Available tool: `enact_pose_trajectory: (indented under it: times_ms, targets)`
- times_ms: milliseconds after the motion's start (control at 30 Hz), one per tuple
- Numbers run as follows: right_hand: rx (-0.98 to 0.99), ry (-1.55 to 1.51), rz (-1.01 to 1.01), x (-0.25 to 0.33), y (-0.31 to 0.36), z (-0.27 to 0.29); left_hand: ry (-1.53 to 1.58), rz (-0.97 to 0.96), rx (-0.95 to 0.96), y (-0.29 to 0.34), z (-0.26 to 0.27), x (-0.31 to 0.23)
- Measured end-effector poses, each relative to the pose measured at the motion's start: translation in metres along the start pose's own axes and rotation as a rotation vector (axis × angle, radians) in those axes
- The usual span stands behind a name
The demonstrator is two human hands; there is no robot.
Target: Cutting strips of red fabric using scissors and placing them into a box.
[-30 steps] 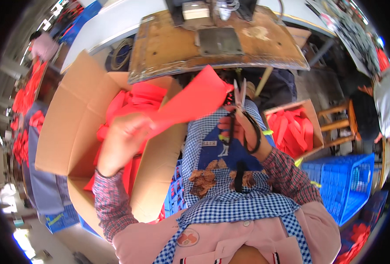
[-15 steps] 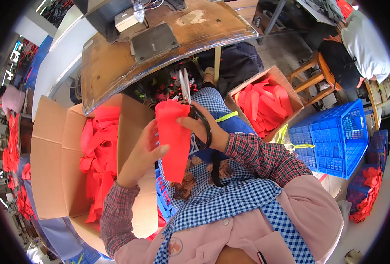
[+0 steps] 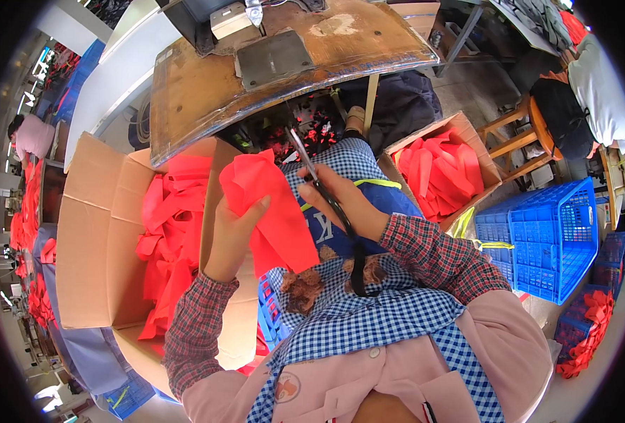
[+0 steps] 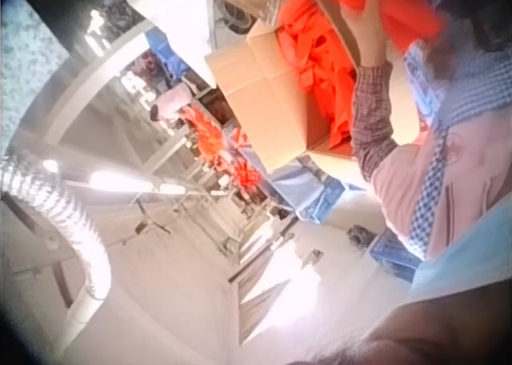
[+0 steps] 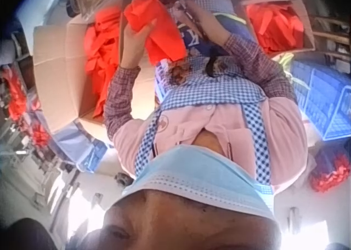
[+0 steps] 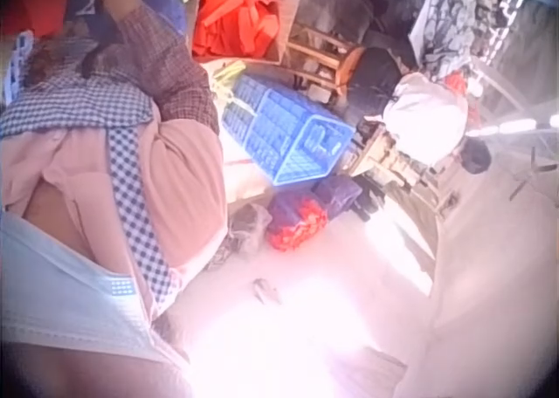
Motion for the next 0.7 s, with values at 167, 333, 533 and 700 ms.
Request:
enact_pose_trajectory:
  times_ms: [167,333,533,700]
  targets:
    - [0.086,0.056,0.034,0.000,0.005,-0.006,0.148,0.084,-0.013,0.002,-0.001,0.000]
    - [0.156,0.077,-0.058,0.006,0.003,-0.006,0.154,0.098,-0.006,0.004,-0.002,0.004]
    - [0.182,0.015,-0.174,0.011,0.003,-0.004,0.122,0.093,0.018,0.004,-0.003,0.006]
    - [0.138,0.014,-0.082,0.002,0.002,-0.008,0.120,0.104,0.026,0.004,-0.003,0.007]
Point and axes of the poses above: each hand's wrist, its own y-axis away from the middle knuckle, its own z-axis out of the back of the hand, x = y × z, the point moved 3 cm from there along -y, towards the middle knuckle, and after that the axes turned 9 degrees about y, right-handed, at the moved point
